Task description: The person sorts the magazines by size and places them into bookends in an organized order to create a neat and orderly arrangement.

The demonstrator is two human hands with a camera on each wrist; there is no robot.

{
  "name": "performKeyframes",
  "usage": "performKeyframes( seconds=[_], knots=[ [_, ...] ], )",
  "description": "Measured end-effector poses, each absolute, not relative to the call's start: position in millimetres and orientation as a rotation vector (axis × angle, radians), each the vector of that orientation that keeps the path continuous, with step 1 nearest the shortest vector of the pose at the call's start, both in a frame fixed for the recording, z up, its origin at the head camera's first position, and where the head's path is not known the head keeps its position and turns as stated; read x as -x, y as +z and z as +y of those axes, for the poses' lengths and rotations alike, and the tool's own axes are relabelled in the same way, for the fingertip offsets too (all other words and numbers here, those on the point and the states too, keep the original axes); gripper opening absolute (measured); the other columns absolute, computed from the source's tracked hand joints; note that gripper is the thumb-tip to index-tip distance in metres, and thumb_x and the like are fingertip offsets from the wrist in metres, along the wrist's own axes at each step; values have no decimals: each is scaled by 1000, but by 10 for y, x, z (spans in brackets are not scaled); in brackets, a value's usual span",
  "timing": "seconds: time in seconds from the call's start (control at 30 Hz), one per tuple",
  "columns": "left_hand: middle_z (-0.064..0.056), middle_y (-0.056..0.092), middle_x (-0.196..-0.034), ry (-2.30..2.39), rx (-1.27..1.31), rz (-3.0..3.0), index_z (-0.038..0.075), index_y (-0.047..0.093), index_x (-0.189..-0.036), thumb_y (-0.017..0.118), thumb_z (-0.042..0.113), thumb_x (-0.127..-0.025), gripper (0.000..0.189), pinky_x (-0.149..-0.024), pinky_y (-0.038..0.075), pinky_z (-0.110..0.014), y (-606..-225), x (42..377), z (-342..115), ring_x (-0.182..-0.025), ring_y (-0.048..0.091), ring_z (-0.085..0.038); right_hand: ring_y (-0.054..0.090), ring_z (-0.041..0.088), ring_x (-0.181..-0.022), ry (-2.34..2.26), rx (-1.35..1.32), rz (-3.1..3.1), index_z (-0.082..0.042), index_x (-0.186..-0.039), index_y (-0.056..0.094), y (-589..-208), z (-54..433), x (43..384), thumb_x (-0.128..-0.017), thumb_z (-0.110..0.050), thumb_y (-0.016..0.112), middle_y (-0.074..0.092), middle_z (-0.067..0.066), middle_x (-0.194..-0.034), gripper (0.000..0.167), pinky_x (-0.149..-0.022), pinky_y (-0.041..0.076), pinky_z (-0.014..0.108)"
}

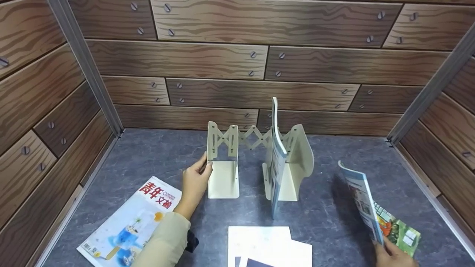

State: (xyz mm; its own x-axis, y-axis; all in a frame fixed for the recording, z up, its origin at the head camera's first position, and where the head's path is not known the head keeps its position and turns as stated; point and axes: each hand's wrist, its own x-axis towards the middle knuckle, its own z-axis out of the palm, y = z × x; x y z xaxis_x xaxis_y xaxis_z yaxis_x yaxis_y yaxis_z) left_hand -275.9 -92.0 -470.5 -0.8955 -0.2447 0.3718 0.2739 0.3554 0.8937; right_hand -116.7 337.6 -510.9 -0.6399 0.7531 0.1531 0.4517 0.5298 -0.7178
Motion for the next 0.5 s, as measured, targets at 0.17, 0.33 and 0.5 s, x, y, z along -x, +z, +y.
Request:
performKeyframes(
  seconds=[0.17,0.33,0.5],
  knots=[
    [-21,67,-122,-1555,19,-2159,-4,64,-126,64,6,-92,35,-88,61,-35,-4710,2770,-911,-109,70,-32,34,-32,-56,1226,919,-2201,11,-128,56,-5100,3336,1152,-91,1,59,55,37,-122,39,-49,34,-4],
    [-20,68,-121,-1560,1,-2164,-3,65,-126,65,7,-92,35,-89,61,-34,-4703,2771,-924,-109,69,-32,66,-2,-78,1306,908,-2277,12,-133,52,-5104,3393,1124,-93,2,56,49,37,-131,42,-57,51,10],
    [-20,68,-121,-1576,-12,-2166,-2,65,-126,65,7,-92,35,-88,61,-33,-4695,2760,-936,-109,70,-31,68,36,-103,1382,893,-2393,11,-138,48,-5113,3442,1086,-96,-6,55,46,36,-136,46,-76,63,46]
  ],
)
